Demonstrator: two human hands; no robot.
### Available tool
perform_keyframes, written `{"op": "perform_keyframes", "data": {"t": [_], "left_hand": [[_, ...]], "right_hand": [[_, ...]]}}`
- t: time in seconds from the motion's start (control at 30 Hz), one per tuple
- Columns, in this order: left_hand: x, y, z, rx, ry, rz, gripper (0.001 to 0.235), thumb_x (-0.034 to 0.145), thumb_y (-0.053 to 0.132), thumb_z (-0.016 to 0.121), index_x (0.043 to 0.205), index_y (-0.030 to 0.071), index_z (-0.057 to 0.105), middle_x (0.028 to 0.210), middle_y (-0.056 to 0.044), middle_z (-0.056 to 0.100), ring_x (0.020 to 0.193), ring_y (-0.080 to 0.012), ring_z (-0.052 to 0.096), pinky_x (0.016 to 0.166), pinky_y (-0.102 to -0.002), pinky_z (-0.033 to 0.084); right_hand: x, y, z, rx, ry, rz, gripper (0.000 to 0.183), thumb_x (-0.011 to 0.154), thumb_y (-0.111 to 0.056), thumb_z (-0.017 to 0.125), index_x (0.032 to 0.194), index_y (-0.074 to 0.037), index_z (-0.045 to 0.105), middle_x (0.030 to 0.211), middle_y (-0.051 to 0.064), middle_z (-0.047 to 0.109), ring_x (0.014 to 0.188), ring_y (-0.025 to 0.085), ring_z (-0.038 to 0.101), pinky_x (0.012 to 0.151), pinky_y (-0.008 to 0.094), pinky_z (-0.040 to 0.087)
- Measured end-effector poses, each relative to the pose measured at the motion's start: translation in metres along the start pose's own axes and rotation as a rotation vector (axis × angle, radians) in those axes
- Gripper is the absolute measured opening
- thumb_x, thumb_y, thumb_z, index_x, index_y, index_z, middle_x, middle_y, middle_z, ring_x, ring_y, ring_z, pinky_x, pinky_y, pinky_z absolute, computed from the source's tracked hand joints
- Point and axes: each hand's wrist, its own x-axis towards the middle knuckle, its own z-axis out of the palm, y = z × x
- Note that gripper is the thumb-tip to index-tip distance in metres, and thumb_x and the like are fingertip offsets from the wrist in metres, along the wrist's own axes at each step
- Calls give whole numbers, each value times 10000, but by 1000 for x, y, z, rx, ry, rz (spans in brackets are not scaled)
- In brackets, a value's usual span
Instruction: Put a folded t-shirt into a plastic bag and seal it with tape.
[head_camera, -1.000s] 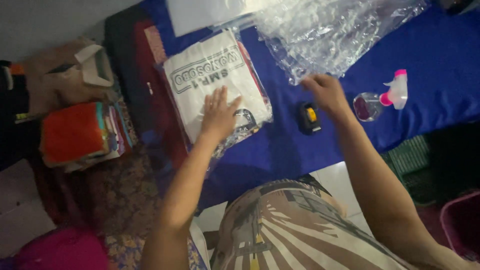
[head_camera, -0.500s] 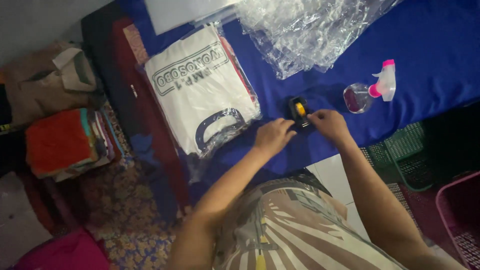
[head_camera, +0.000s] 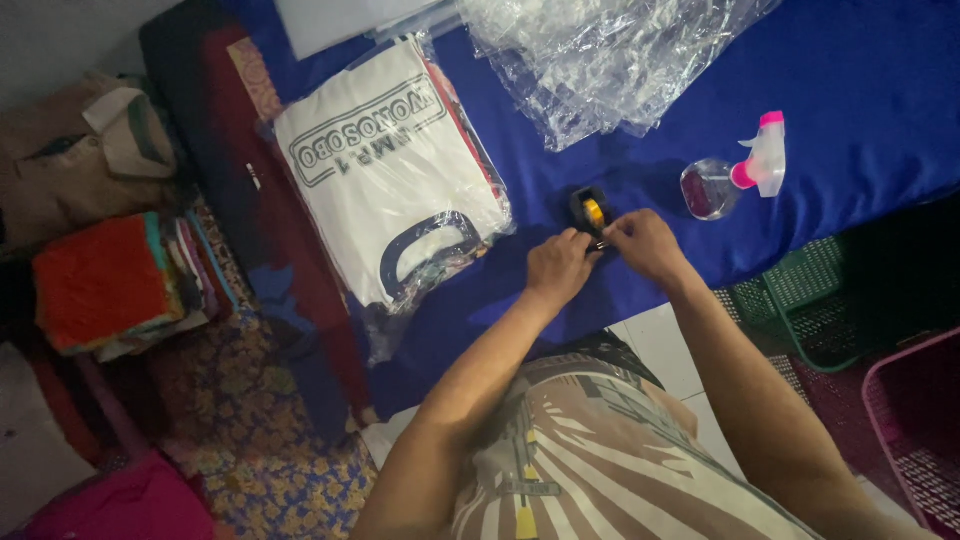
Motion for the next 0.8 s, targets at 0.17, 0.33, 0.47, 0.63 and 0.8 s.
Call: {"op": "perform_keyframes", "data": {"t": [0.17,0.33,0.47,0.63,0.8], "left_hand": [[0,0,-1,-29,74,32,230,837,306,790,918,136,658,893,-53,657,796,-312,708,631,-468,553],[-1,4,-7,-17,21,-11,233,821,305,819,914,148,674,869,-55,664,769,-322,706,627,-477,548],[0,0,-3,-15,38,6,231,812,300,818,908,149,672,871,-54,667,786,-318,711,635,-471,554],[-1,-4,2,-29,56,23,229,820,297,815,932,157,672,875,-48,671,793,-307,712,642,-461,553],[-2,-1,-2,17,98,95,208,830,299,793,933,170,665,866,-44,652,753,-284,697,625,-442,544]], "right_hand": [[-5,9,6,-48,-9,16,310,914,-326,680,947,-39,791,875,232,730,876,397,718,795,475,544],[-13,22,13,-113,-12,96,349,936,-366,666,946,-40,786,878,235,721,863,423,708,764,503,537],[-18,20,14,-41,-3,137,340,910,-365,683,962,-44,784,830,240,716,814,395,721,745,480,538],[-17,24,19,44,-28,191,324,929,-343,679,967,-38,777,777,243,712,743,341,737,715,446,540],[-18,31,25,23,11,155,326,938,-343,684,944,-28,766,791,234,713,753,351,726,712,456,531]]}}
